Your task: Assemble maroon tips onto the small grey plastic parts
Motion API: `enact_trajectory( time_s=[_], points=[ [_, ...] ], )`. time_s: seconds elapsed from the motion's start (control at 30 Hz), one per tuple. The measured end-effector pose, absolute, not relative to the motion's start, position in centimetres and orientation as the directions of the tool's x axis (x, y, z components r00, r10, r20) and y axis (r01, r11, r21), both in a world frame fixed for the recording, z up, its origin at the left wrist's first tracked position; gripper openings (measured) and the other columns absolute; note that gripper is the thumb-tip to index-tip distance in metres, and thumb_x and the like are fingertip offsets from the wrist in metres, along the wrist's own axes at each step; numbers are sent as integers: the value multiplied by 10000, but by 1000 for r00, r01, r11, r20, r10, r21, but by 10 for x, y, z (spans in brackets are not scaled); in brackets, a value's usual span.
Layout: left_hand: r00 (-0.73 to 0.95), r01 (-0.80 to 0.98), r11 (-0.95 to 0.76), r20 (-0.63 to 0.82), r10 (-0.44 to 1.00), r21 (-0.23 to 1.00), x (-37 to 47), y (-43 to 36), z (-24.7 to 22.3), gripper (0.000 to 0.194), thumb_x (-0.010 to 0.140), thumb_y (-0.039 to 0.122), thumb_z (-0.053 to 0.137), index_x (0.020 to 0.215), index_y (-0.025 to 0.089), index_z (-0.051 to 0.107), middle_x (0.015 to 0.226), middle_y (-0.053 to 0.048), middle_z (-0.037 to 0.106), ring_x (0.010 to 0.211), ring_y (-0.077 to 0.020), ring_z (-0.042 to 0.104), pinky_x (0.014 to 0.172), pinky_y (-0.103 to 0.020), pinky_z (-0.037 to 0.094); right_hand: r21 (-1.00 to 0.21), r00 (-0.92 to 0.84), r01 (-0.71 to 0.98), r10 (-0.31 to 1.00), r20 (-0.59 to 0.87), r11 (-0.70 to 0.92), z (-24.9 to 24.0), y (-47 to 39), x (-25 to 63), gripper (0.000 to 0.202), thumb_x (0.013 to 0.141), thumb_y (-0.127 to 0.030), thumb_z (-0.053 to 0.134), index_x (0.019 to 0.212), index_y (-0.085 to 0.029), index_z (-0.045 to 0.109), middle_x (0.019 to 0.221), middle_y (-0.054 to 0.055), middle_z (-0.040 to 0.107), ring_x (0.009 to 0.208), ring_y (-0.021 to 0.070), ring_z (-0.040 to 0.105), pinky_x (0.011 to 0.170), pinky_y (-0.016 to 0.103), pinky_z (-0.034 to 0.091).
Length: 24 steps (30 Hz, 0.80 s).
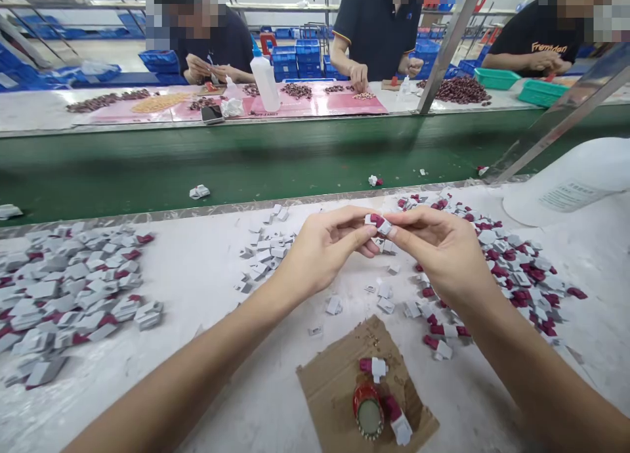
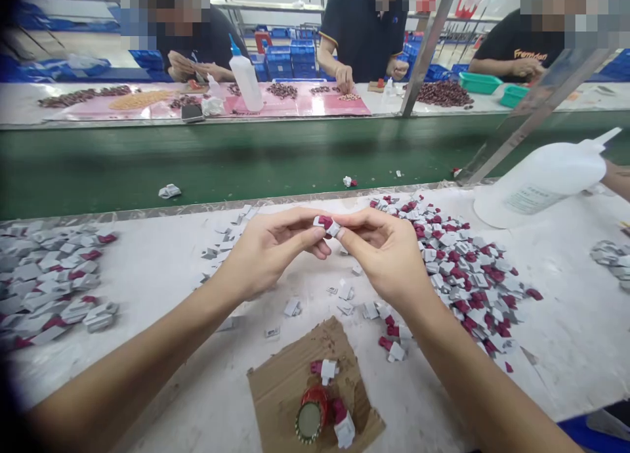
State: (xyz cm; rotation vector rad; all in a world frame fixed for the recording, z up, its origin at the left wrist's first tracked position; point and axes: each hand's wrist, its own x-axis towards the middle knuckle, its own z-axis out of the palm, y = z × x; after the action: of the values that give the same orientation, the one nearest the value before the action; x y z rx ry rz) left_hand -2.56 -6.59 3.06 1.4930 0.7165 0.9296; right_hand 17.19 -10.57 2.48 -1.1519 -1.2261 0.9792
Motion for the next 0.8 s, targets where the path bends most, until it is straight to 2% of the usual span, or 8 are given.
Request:
enact_trajectory(
  time_s=[0.13,0.23,0.33,0.43,0.5,0.6,0.7,0.8],
  points=[
    [484,-27,-164,156,861,986,-32,-62,23,169,1054,234,728,1155,172,849,844,-39,814,792,-184,795,834,-332,699,-979,78,75,978,195,189,22,-101,170,98,855,-239,915,951,-250,895,982,54,896,921,236,853,818,352,711],
    [527,54,-149,98,844,987,-40,-53,19,176,1051,273,729,1135,171,845,956,-62,838,804,-190,801,820,-337,695,-974,-19,146,985,171,172,18,-92,169,82,896,-291,880,964,-245,882,1003,65,897,950,251,862,844,369,715],
    [557,243,-232,60,828,942,-46,-32,20,193,1058,277,695,1126,185,850,1010,-66,851,763,-183,776,782,-335,658,-932,-93,317,983,155,177,14,-69,170,118,949,-317,794,999,-233,861,1010,78,891,941,260,857,845,399,714],
    [494,456,-336,80,866,824,-46,3,23,173,1041,256,705,1082,212,868,991,-62,852,779,-191,736,784,-338,595,-876,-84,446,982,167,187,10,-27,172,127,946,-246,737,1009,-220,843,1048,90,882,976,274,839,905,443,696],
    [387,549,-270,46,921,791,-44,31,23,138,1015,222,730,994,204,864,965,-74,839,804,-200,725,795,-340,570,-831,-39,528,982,185,177,7,8,174,178,913,-176,732,1048,-209,843,1118,106,869,1021,292,814,978,483,664],
    [212,600,-106,-31,977,793,-38,72,14,186,1034,203,683,898,177,807,800,-81,764,706,-197,685,715,-344,544,-751,19,649,984,179,125,0,54,174,300,872,-118,785,1161,-183,827,1219,138,833,1073,319,785,1071,547,607],
    [124,640,-30,-65,990,768,-30,101,-1,200,1024,209,692,830,182,736,730,-75,713,643,-199,651,660,-349,526,-686,-14,720,991,132,101,-11,80,164,220,951,-228,855,1159,-178,801,1231,106,811,1132,293,769,1092,547,593],
    [77,694,-17,-51,996,719,-24,113,-11,184,1007,237,709,828,194,718,790,-96,733,748,-237,692,734,-375,562,-665,-34,738,991,130,113,-17,83,151,128,1013,-277,829,1075,-171,790,1143,79,818,1108,268,772,1064,507,602]
  ],
)
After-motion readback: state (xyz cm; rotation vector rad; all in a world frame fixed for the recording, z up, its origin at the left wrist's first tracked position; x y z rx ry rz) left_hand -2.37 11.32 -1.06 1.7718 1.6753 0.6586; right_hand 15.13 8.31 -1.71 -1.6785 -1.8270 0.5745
